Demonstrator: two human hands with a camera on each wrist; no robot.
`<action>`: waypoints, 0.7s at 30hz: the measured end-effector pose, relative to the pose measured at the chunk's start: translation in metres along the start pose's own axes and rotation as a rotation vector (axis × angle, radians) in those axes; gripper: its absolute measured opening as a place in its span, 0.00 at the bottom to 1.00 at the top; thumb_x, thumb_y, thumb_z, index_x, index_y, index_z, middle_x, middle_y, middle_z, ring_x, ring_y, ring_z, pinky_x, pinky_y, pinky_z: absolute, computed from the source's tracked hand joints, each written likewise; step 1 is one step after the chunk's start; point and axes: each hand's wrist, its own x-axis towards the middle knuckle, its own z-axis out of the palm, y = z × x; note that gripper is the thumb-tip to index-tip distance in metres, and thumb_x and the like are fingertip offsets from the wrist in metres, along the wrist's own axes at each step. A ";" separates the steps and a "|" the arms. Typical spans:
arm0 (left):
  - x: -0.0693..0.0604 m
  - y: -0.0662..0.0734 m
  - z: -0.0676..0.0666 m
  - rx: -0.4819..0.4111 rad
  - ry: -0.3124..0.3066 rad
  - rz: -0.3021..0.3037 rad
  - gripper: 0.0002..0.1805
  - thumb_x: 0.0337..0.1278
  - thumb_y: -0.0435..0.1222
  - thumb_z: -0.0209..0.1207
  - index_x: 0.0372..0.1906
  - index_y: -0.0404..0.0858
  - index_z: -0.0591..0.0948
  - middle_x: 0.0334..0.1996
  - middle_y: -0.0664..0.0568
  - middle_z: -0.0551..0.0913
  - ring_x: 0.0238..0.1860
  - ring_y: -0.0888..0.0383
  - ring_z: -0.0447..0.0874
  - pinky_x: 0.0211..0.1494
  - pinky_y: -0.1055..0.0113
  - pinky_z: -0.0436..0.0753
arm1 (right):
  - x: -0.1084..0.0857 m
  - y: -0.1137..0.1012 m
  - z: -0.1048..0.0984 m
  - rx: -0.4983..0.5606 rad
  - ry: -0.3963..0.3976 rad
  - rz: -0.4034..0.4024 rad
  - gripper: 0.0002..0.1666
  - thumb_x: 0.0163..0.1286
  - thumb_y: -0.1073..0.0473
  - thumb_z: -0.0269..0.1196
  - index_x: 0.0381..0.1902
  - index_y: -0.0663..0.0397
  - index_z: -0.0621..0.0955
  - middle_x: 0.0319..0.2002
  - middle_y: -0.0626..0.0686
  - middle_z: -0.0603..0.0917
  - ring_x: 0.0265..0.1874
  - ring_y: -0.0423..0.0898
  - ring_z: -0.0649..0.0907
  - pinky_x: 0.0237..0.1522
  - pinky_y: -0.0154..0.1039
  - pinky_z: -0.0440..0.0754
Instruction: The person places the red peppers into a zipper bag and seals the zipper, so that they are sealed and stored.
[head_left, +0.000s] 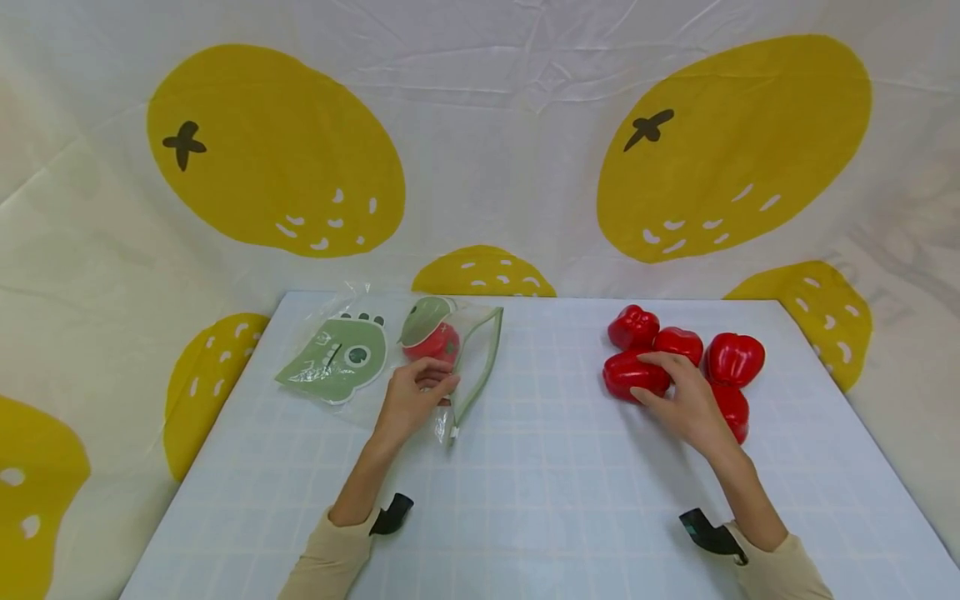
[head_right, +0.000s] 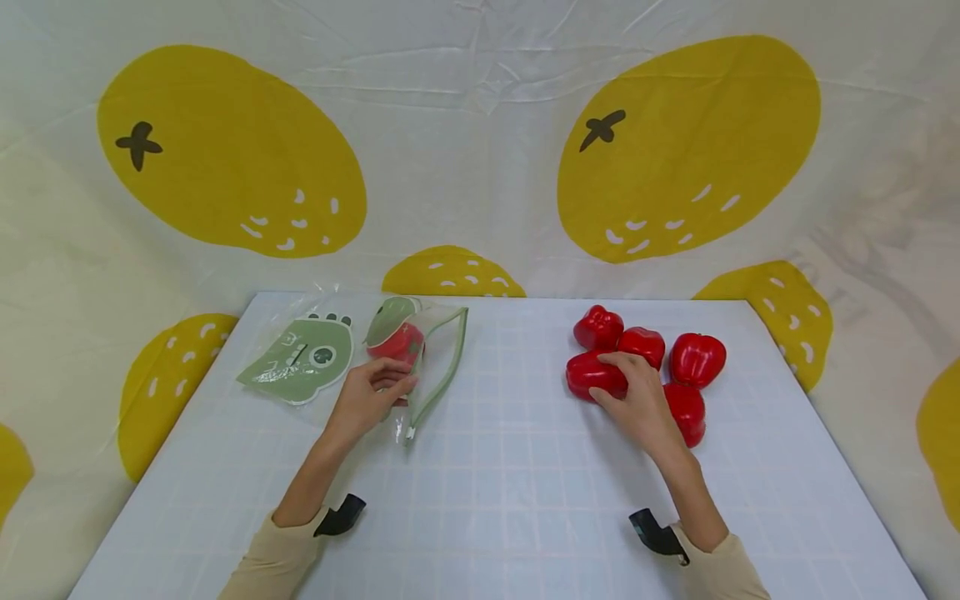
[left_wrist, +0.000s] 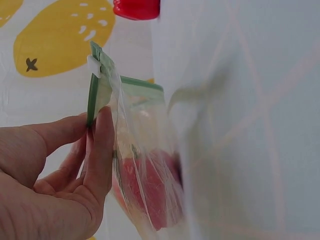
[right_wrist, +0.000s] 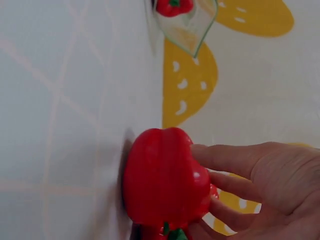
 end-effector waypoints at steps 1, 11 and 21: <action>0.000 0.000 0.000 0.002 0.001 -0.001 0.13 0.62 0.29 0.69 0.49 0.30 0.85 0.40 0.41 0.86 0.39 0.49 0.87 0.37 0.65 0.89 | 0.000 0.001 0.000 -0.003 -0.007 0.004 0.40 0.59 0.64 0.77 0.68 0.62 0.74 0.67 0.69 0.71 0.65 0.69 0.70 0.51 0.68 0.82; 0.000 0.001 -0.001 0.013 0.004 -0.007 0.13 0.61 0.29 0.70 0.49 0.30 0.85 0.40 0.41 0.86 0.39 0.49 0.87 0.37 0.65 0.89 | 0.001 0.007 0.000 -0.002 -0.015 0.005 0.43 0.57 0.65 0.77 0.69 0.64 0.72 0.67 0.69 0.67 0.63 0.69 0.71 0.52 0.66 0.82; 0.000 0.000 0.000 0.023 -0.004 -0.013 0.15 0.62 0.30 0.69 0.51 0.28 0.84 0.40 0.42 0.86 0.39 0.49 0.87 0.38 0.65 0.89 | 0.003 0.016 0.005 -0.020 0.023 -0.049 0.45 0.55 0.66 0.78 0.70 0.63 0.71 0.65 0.69 0.72 0.58 0.67 0.74 0.48 0.68 0.84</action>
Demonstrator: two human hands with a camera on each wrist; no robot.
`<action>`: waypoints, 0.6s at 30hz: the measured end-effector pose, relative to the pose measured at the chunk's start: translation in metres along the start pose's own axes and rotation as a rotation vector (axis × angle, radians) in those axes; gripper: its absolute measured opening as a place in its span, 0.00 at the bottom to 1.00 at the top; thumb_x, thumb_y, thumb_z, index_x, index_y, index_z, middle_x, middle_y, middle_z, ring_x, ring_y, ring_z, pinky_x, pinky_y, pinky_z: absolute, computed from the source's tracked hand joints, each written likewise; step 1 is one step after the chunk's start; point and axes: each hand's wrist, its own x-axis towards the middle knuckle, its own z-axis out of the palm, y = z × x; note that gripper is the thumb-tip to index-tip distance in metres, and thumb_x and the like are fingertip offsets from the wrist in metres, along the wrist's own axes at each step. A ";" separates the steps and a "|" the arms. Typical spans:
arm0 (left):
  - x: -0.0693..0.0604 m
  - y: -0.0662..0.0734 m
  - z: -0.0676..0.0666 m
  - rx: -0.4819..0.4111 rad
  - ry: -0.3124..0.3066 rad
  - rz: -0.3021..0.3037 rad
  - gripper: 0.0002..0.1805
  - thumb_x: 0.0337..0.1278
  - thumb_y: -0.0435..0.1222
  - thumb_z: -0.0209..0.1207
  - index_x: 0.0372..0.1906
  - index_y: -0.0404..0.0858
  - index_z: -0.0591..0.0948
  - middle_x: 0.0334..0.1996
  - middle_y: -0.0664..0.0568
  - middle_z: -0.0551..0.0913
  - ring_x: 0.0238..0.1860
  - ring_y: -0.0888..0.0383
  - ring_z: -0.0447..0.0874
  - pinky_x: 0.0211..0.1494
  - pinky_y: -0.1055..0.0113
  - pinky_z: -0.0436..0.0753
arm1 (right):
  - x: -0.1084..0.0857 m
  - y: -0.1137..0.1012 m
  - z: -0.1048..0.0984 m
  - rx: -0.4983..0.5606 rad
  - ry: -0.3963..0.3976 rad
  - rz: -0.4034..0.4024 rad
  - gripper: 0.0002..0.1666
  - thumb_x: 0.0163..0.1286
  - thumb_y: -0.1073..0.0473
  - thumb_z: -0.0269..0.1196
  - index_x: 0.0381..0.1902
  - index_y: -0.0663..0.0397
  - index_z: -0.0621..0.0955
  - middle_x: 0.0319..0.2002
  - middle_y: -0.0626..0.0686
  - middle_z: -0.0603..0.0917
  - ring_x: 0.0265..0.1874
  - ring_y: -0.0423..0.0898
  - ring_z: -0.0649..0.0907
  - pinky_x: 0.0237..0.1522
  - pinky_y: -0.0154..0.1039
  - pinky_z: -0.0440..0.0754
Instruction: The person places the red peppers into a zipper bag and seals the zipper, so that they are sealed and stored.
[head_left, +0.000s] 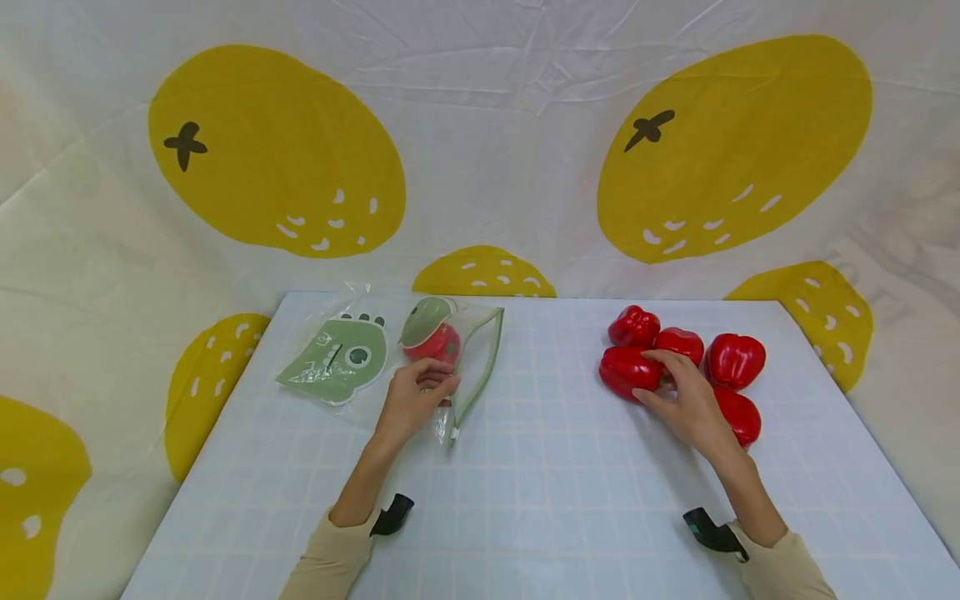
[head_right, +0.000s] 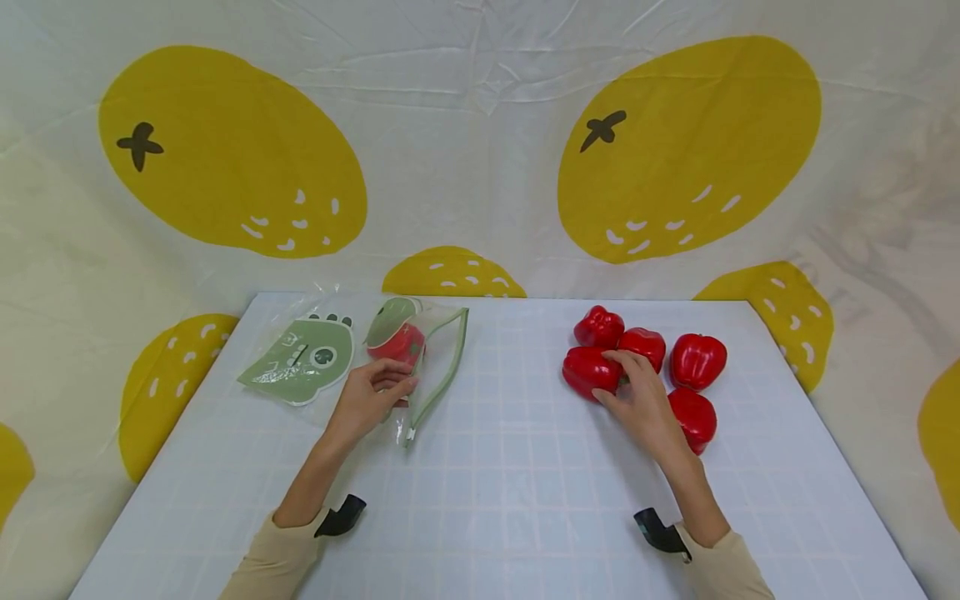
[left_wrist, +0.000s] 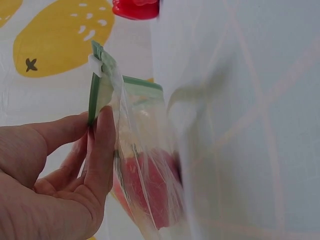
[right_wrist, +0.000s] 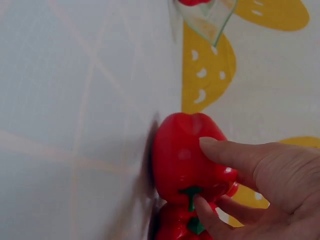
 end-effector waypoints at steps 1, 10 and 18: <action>0.000 0.000 0.000 0.000 0.000 0.001 0.15 0.62 0.30 0.69 0.51 0.28 0.84 0.40 0.42 0.86 0.40 0.49 0.87 0.38 0.65 0.89 | 0.001 0.000 0.001 -0.004 -0.001 0.004 0.46 0.56 0.66 0.78 0.70 0.63 0.70 0.65 0.70 0.71 0.59 0.67 0.74 0.48 0.68 0.83; 0.000 0.000 0.000 -0.004 -0.003 0.002 0.14 0.62 0.30 0.69 0.50 0.30 0.84 0.40 0.42 0.86 0.40 0.49 0.87 0.38 0.65 0.89 | 0.005 0.002 0.004 -0.012 -0.015 0.000 0.48 0.55 0.62 0.80 0.71 0.62 0.70 0.65 0.68 0.72 0.62 0.67 0.73 0.51 0.68 0.82; 0.000 0.001 -0.001 -0.008 -0.002 0.005 0.14 0.61 0.29 0.69 0.50 0.29 0.84 0.40 0.41 0.86 0.39 0.49 0.87 0.38 0.66 0.89 | 0.010 0.005 0.010 0.000 0.012 -0.020 0.46 0.55 0.59 0.80 0.68 0.61 0.72 0.63 0.67 0.74 0.62 0.66 0.73 0.50 0.68 0.83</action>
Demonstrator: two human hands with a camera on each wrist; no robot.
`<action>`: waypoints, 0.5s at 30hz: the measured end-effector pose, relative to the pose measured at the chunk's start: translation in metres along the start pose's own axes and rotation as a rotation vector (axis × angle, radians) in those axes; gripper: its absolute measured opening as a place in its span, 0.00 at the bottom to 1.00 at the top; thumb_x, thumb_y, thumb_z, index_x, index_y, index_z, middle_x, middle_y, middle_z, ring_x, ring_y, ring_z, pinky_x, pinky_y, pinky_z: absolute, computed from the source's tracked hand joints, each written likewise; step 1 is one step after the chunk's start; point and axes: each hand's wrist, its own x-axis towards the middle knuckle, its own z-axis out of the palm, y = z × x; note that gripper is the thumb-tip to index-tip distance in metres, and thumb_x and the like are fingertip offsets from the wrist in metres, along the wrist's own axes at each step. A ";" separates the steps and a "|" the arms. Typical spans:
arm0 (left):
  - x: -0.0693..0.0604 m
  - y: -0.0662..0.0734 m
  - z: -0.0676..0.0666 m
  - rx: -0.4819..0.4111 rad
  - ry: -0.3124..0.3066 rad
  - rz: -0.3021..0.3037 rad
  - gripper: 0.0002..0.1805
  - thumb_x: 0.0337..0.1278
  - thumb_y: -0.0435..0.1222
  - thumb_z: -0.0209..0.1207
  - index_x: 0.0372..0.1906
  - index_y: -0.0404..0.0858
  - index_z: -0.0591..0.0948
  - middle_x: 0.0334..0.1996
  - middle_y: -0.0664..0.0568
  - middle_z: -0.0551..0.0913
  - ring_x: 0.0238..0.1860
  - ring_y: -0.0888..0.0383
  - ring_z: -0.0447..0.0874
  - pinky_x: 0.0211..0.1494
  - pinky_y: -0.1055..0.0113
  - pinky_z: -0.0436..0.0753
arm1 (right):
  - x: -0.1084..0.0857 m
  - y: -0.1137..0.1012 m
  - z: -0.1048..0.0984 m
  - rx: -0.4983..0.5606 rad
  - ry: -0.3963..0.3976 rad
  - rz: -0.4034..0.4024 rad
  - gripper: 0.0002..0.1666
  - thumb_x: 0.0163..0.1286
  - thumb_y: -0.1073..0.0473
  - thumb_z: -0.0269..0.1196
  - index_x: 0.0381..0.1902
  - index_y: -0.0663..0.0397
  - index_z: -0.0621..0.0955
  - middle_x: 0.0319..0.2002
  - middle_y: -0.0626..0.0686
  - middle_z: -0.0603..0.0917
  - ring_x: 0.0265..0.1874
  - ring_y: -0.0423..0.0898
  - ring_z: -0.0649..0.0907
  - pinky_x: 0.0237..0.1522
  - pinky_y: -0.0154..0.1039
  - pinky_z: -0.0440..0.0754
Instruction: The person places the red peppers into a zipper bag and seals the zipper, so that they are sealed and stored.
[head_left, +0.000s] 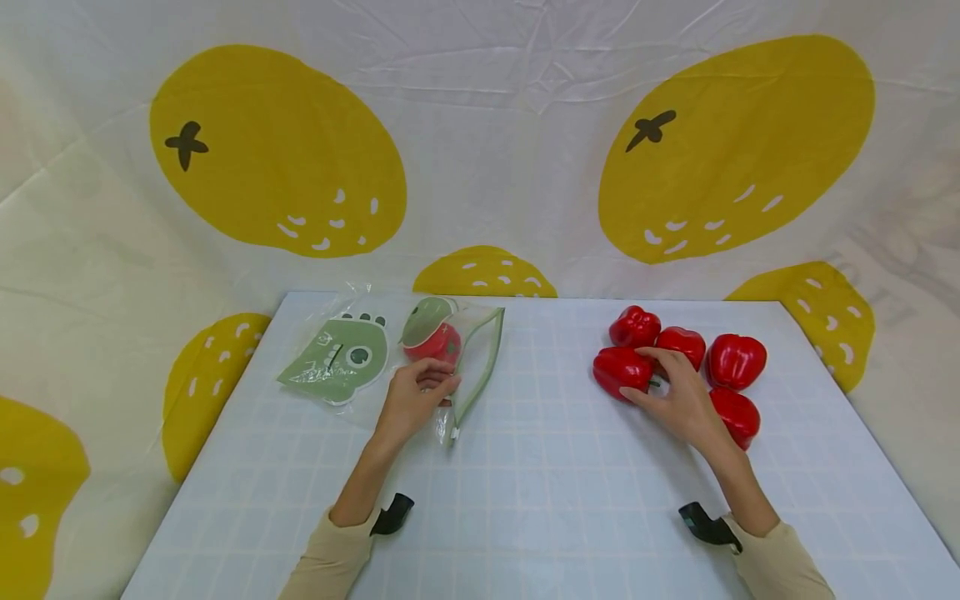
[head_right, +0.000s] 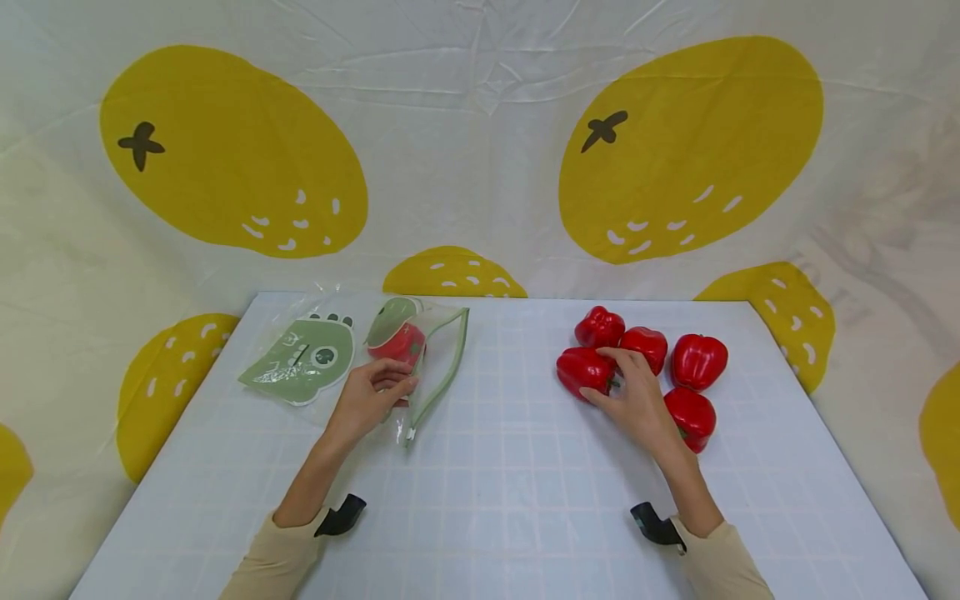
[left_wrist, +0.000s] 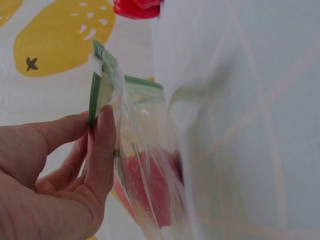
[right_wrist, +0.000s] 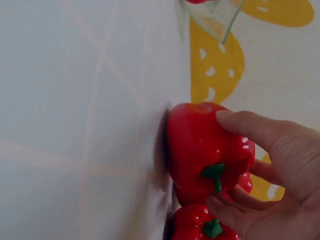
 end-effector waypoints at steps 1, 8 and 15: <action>0.000 0.000 0.000 0.001 0.001 0.000 0.14 0.61 0.29 0.69 0.51 0.29 0.84 0.40 0.41 0.86 0.39 0.49 0.87 0.38 0.66 0.89 | 0.000 0.001 0.001 0.007 0.005 -0.006 0.45 0.55 0.58 0.80 0.68 0.60 0.73 0.63 0.67 0.75 0.62 0.66 0.73 0.50 0.67 0.83; -0.001 0.002 -0.001 0.008 -0.002 0.003 0.14 0.63 0.31 0.68 0.51 0.29 0.84 0.41 0.42 0.86 0.40 0.48 0.87 0.38 0.65 0.89 | 0.003 0.000 0.004 0.115 0.010 0.012 0.42 0.59 0.53 0.79 0.68 0.56 0.75 0.64 0.62 0.77 0.62 0.62 0.76 0.54 0.60 0.82; -0.001 0.002 -0.001 -0.002 -0.004 -0.001 0.14 0.62 0.30 0.69 0.50 0.29 0.84 0.41 0.41 0.86 0.40 0.47 0.87 0.38 0.65 0.89 | 0.006 -0.010 0.003 0.198 0.012 0.089 0.42 0.61 0.48 0.77 0.70 0.52 0.75 0.65 0.60 0.77 0.63 0.60 0.77 0.57 0.53 0.79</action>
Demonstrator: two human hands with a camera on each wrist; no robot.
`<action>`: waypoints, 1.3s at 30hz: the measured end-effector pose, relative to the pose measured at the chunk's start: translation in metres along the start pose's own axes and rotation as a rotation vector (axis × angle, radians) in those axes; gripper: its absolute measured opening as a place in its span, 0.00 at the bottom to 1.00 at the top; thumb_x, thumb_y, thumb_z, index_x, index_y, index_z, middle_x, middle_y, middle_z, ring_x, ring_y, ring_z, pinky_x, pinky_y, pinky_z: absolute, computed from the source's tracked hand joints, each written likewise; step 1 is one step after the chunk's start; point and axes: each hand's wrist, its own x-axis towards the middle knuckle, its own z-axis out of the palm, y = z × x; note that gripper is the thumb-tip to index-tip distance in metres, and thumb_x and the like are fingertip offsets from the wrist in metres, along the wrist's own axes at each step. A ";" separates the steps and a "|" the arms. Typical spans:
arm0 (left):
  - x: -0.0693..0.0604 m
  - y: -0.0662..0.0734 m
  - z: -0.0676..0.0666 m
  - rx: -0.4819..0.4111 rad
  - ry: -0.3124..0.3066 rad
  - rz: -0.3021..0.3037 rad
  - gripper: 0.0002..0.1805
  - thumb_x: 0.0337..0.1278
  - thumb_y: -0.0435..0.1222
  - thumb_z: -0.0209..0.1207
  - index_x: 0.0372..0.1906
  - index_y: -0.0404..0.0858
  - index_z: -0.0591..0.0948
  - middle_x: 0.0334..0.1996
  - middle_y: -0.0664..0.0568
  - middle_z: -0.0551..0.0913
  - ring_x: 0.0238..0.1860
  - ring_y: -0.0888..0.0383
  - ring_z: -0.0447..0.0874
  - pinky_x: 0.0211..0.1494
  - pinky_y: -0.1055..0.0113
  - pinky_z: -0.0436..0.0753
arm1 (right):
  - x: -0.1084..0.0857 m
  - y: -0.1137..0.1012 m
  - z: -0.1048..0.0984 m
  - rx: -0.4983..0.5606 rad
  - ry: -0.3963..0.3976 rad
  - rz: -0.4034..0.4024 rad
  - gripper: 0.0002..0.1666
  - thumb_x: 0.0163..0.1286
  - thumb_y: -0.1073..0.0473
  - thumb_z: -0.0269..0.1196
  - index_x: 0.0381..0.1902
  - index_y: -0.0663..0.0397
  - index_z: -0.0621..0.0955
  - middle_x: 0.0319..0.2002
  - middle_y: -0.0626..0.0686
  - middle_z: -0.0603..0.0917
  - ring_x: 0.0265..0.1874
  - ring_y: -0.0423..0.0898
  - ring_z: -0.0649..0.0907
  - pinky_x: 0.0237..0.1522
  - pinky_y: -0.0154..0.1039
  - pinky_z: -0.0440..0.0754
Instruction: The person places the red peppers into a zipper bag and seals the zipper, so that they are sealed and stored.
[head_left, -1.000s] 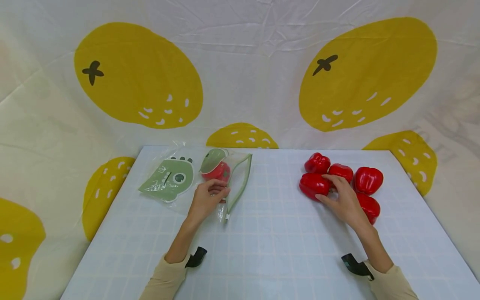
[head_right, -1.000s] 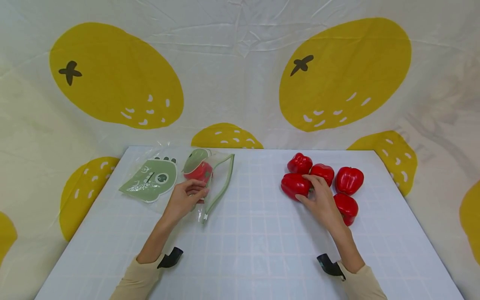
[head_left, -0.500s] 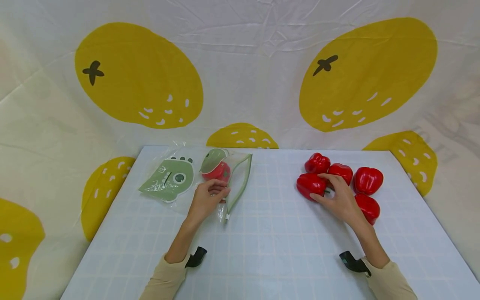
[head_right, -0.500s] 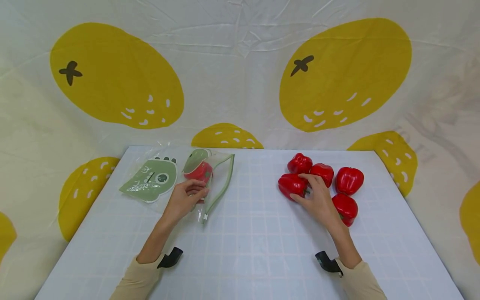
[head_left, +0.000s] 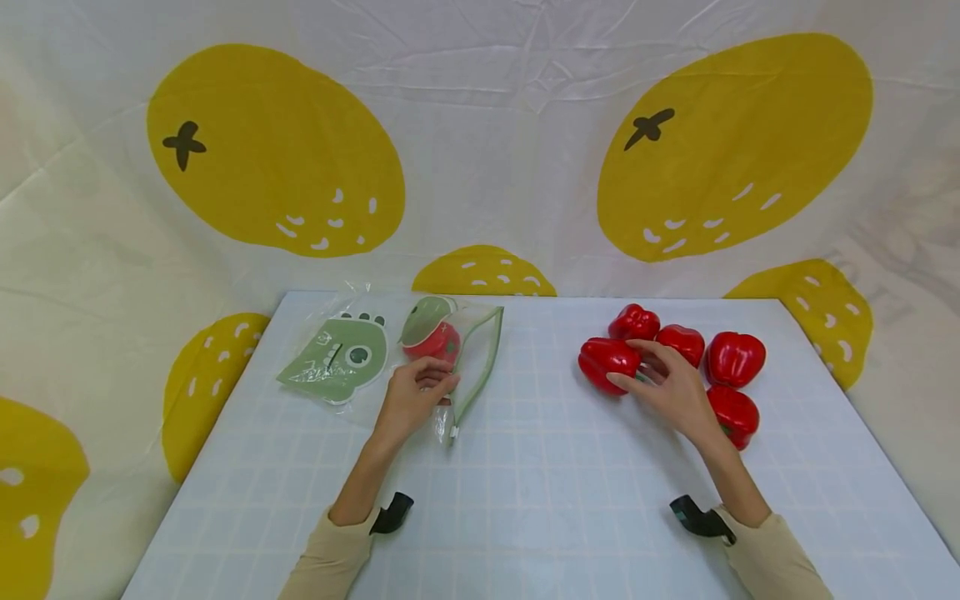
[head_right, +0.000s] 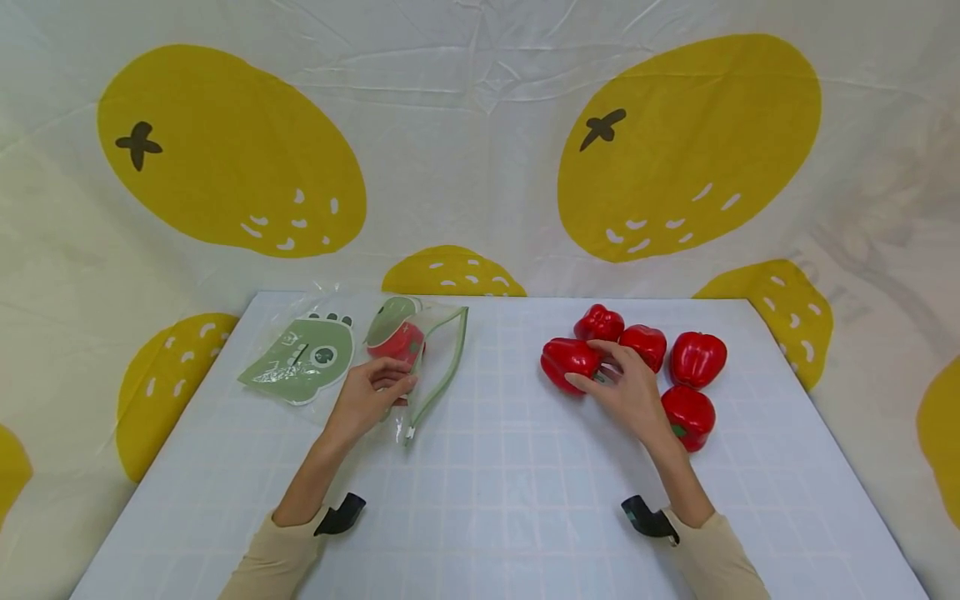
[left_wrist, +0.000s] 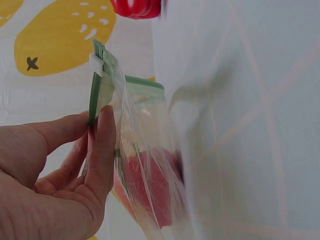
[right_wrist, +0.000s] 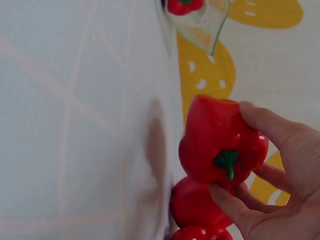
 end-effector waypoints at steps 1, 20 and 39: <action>0.000 0.000 0.000 0.001 0.000 -0.002 0.14 0.62 0.30 0.69 0.50 0.29 0.84 0.41 0.41 0.86 0.40 0.48 0.87 0.38 0.65 0.89 | 0.000 -0.001 0.000 0.008 -0.002 0.008 0.42 0.62 0.47 0.76 0.70 0.52 0.75 0.65 0.60 0.77 0.63 0.60 0.77 0.57 0.50 0.80; 0.002 -0.002 0.002 -0.049 0.001 0.015 0.12 0.61 0.26 0.69 0.48 0.27 0.84 0.39 0.39 0.86 0.37 0.49 0.87 0.35 0.65 0.89 | 0.015 -0.028 0.023 0.276 -0.117 0.147 0.44 0.64 0.44 0.75 0.73 0.49 0.72 0.68 0.57 0.75 0.66 0.58 0.76 0.54 0.40 0.85; 0.002 -0.002 0.002 -0.055 -0.008 0.009 0.14 0.61 0.27 0.69 0.49 0.25 0.83 0.39 0.39 0.86 0.39 0.46 0.87 0.36 0.65 0.89 | 0.035 -0.047 0.062 0.348 -0.155 0.128 0.43 0.62 0.44 0.76 0.71 0.48 0.74 0.67 0.56 0.76 0.65 0.56 0.76 0.57 0.50 0.84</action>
